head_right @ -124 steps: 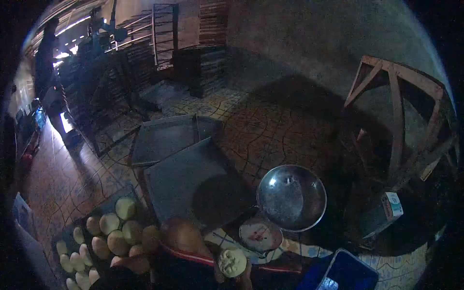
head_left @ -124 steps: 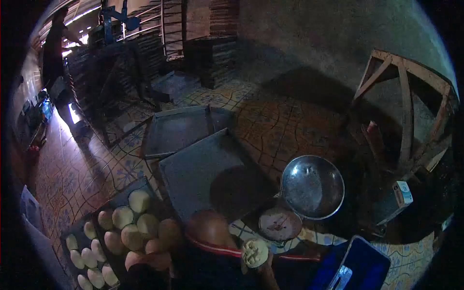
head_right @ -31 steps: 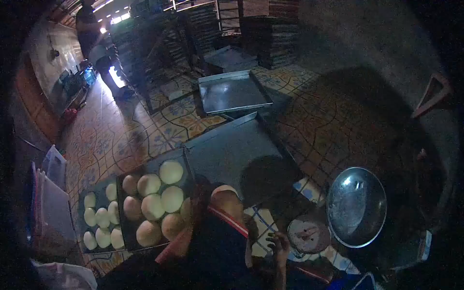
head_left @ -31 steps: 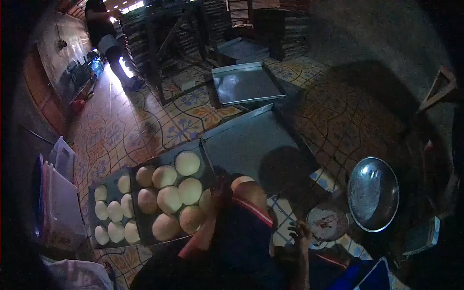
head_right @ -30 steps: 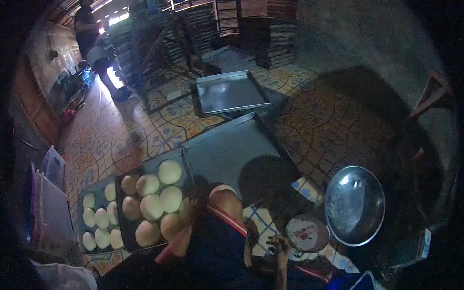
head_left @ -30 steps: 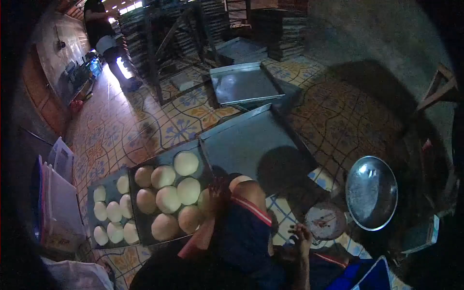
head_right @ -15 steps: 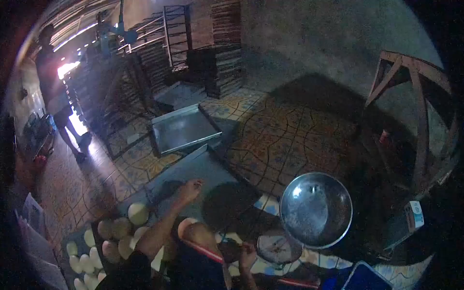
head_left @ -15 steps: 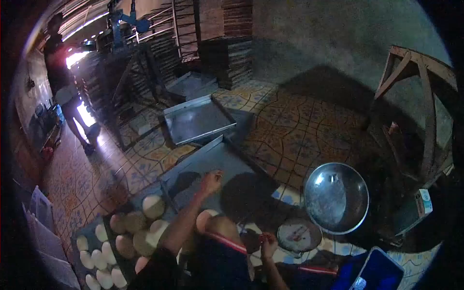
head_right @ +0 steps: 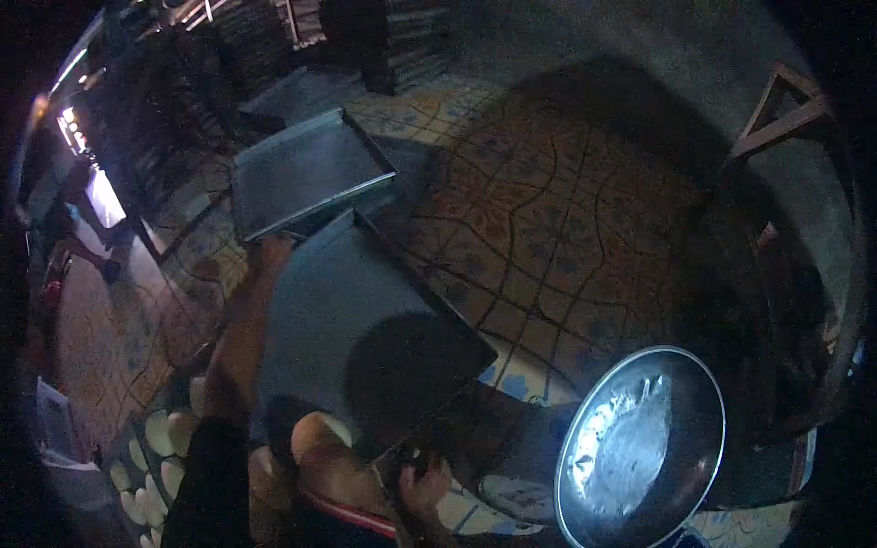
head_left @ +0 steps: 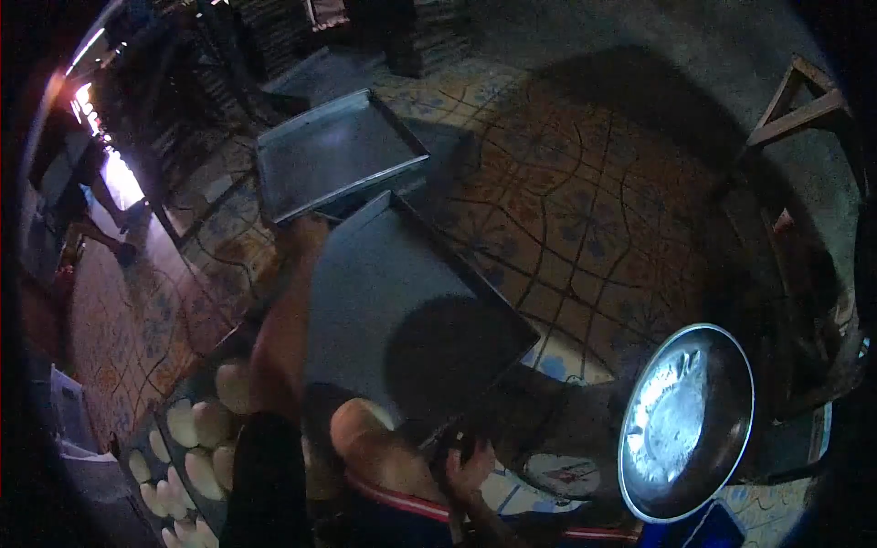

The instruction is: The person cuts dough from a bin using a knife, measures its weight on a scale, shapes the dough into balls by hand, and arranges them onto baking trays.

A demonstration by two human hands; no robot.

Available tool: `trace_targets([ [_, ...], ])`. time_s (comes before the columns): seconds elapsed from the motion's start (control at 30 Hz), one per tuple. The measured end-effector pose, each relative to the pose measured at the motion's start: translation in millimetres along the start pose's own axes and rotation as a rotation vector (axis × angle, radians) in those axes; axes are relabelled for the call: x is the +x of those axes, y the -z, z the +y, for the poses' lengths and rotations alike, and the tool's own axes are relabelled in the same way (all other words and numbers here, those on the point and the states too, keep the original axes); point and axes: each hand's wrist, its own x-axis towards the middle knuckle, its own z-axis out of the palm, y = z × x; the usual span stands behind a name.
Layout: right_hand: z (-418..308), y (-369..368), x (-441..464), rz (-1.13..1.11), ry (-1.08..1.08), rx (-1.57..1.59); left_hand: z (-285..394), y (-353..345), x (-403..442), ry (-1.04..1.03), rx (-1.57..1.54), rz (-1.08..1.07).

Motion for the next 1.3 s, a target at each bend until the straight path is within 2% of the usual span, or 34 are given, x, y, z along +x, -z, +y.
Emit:
trace_targets([
  [0.07, 0.4, 0.4, -1.1, 0.029, -0.011, 0.053, -5.4, -15.8, 27.3, 0.002, -0.040, -0.060],
  [0.13, -7.1, 5.0, 2.4, -0.069, -0.040, -0.017, 6.1, -31.8, 46.0, -0.046, -0.096, -0.164],
  [0.27, 49.3, -17.1, -28.6, -0.069, -0.148, 0.168, 24.3, -53.8, 59.1, -0.147, -0.273, -0.359],
  [0.43, 17.1, 14.0, 33.9, -0.208, 0.892, -0.366, 33.0, -72.1, 48.4, -0.345, -0.697, -0.677],
  [0.47, 15.6, 8.2, 25.3, -0.232, 0.903, -0.362, 31.9, -90.1, 52.6, -0.448, -0.816, -0.768],
  [0.5, 11.9, -1.1, 9.8, -0.158, 0.463, -0.212, 34.6, -100.8, 51.9, -0.549, -0.927, -0.840],
  [0.53, 10.5, -5.0, -3.8, -0.083, 0.024, -0.067, 60.3, -84.4, 34.3, -0.326, -0.778, -0.749],
  [0.57, 19.4, -8.0, -15.1, -0.103, 0.034, -0.069, 100.6, -58.5, 14.6, -0.114, -0.621, -0.657],
  [0.6, 35.7, -15.2, -24.6, 0.026, 0.129, -0.150, 112.6, -35.1, -2.5, -0.107, -0.622, -0.651],
  [0.63, 44.4, -20.3, -26.5, 0.166, 0.226, -0.225, 118.5, -13.0, -24.7, -0.225, -0.495, -0.668],
  [0.67, 36.8, -19.6, -17.3, 0.176, 0.232, -0.214, 122.4, 0.9, -32.0, -0.349, -0.361, -0.678],
  [0.73, 8.8, -8.4, 1.3, -0.073, -0.042, 0.114, 108.6, -40.4, -12.6, -0.436, -0.260, -0.663],
  [0.77, 18.2, -10.7, -6.2, -0.066, -0.052, 0.123, 102.0, -54.9, -6.5, -0.506, -0.169, -0.653],
  [0.83, 42.2, -16.4, -28.1, -0.055, -0.056, 0.074, 112.4, -20.6, -22.9, -0.486, -0.138, -0.684],
  [0.9, 11.1, -10.7, -6.5, -0.066, -0.039, 0.100, 115.1, -6.5, -30.1, -0.460, -0.127, -0.709],
  [0.97, 3.9, -8.6, 1.1, -0.077, -0.014, 0.118, 109.1, -16.8, -29.5, -0.492, -0.248, -0.695],
  [1.0, 11.2, -14.3, -4.0, -0.055, -0.070, 0.187, 103.6, -35.4, -24.8, -0.486, -0.254, -0.697],
  [1.07, 21.0, -18.3, -9.6, -0.037, -0.132, 0.256, 84.2, -79.5, -9.2, -0.544, -0.124, -0.556],
  [1.1, 22.8, -19.2, -9.5, -0.018, -0.119, 0.241, 75.1, -71.8, -10.6, -0.545, -0.124, -0.560],
  [1.17, 16.6, -18.8, -3.9, 0.006, -0.111, 0.222, 65.7, -35.3, -23.9, -0.422, -0.091, -0.583],
  [1.2, 8.9, -21.8, 3.9, 0.089, -0.058, 0.249, 76.0, 0.2, -40.3, -0.427, -0.093, -0.584],
  [1.27, 6.2, -22.8, 9.8, 0.187, -0.001, 0.276, 87.6, 35.7, -57.2, -0.312, 0.161, -0.530],
  [1.3, 8.4, -15.9, 5.0, 0.117, 0.012, 0.097, 80.7, 24.7, -57.9, -0.308, 0.162, -0.535],
])
